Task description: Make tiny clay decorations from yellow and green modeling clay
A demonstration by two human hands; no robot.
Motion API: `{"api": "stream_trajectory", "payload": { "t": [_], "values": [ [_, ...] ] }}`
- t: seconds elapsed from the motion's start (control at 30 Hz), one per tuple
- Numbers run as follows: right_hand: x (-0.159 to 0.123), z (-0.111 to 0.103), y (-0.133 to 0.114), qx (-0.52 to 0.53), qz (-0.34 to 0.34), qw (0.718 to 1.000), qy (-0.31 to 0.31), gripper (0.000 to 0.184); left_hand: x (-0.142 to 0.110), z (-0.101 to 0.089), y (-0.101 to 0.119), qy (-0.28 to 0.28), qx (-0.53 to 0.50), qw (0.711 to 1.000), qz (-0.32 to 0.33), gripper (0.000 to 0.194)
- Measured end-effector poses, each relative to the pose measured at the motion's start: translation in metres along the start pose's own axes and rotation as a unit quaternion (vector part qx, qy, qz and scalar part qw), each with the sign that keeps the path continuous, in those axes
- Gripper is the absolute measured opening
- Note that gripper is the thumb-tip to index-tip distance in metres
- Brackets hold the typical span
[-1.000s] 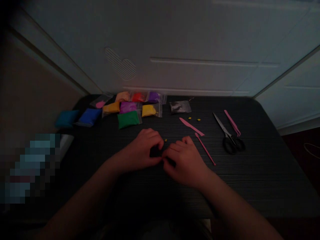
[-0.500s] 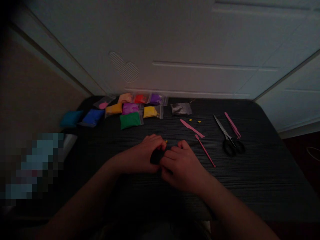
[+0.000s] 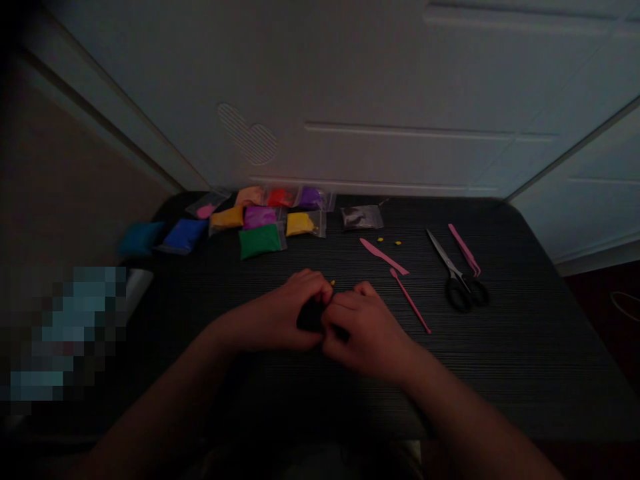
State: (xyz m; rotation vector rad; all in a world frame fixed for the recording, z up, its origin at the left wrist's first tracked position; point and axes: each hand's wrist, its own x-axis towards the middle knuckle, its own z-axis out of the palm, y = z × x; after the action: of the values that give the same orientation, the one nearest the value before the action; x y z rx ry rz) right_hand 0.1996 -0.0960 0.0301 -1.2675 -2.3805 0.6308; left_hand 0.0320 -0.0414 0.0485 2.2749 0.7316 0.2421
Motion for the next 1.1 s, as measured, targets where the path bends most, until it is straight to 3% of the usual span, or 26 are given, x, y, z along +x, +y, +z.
{"api": "stream_trajectory", "payload": {
  "t": [0.17, 0.3, 0.4, 0.5, 0.7, 0.9, 1.1],
  "values": [
    [-0.001, -0.01, 0.007, -0.007, 0.037, 0.999, -0.007, 0.003, -0.002, -0.004, -0.004, 0.019, -0.037, 0.999, -0.003, 0.028],
    [-0.001, -0.015, 0.014, -0.015, 0.058, 0.998, 0.022, 0.01, 0.0, -0.009, -0.024, 0.091, -0.124, 0.986, -0.067, 0.017],
    [0.001, -0.014, 0.015, -0.034, 0.078, 0.996, 0.041, 0.012, 0.004, -0.012, -0.044, 0.176, -0.253, 0.944, -0.12, 0.009],
    [0.003, -0.011, 0.013, -0.06, 0.091, 0.993, 0.035, 0.012, 0.007, -0.012, -0.057, 0.249, -0.38, 0.882, -0.125, 0.008],
    [0.004, -0.007, 0.01, -0.08, 0.087, 0.993, 0.002, 0.019, 0.01, -0.009, -0.065, 0.294, -0.549, 0.774, -0.114, 0.011],
    [0.002, -0.005, 0.004, 0.011, 0.007, 0.997, -0.071, 0.011, 0.011, -0.009, -0.072, 0.303, -0.607, 0.726, -0.114, 0.011],
    [0.001, 0.0, 0.006, -0.029, 0.044, 0.997, -0.064, 0.024, 0.011, -0.01, -0.075, 0.297, -0.637, 0.702, -0.112, 0.011]
  ]
}}
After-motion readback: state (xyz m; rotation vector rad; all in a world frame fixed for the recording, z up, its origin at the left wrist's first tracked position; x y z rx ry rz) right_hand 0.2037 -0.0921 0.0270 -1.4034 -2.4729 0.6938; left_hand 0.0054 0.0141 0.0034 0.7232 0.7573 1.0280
